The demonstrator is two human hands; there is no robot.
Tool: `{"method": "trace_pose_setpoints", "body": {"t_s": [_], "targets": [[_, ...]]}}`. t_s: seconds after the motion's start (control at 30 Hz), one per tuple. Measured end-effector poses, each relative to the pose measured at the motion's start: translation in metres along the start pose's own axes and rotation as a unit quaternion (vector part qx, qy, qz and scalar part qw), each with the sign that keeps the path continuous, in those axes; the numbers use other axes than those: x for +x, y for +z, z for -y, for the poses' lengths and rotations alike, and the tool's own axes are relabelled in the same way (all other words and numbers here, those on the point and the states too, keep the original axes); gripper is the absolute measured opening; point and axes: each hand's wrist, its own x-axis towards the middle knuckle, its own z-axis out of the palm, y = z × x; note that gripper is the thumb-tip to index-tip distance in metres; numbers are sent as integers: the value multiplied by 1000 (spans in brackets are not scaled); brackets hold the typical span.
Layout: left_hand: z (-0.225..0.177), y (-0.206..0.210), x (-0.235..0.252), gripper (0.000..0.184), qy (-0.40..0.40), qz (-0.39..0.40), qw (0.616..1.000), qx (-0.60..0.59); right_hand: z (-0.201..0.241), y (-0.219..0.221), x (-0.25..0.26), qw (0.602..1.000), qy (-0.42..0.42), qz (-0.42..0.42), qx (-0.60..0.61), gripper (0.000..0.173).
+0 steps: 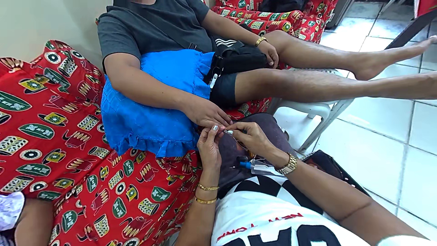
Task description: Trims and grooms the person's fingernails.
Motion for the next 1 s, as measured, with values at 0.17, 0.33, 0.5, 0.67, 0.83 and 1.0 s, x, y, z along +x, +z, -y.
{"method": "trace_pose_setpoints", "body": {"t_s": [0.17, 0.33, 0.5, 0.67, 0.83, 1.0], "targets": [[6, 3, 1, 20, 19, -1, 1000, 5, 3, 3, 1, 1000, 22, -21, -1, 16], [10, 5, 3, 20, 30, -1, 1000, 7, 4, 6, 1, 999, 47, -23, 8, 17], [11, 5, 3, 19, 34, -3, 999, 2, 2, 4, 0, 999, 51, -6, 13, 22], [12, 5, 3, 19, 36, 4, 999, -2, 2, 2, -2, 997, 50, -7, 53, 23], [13, 5, 5, 19, 41, 5, 999, -7, 3, 3, 0, 996, 56, -12, 73, 22], [15, 5, 5, 20, 43, 9, 999, -5, 3, 5, 1, 995, 67, -17, 72, 20]]}}
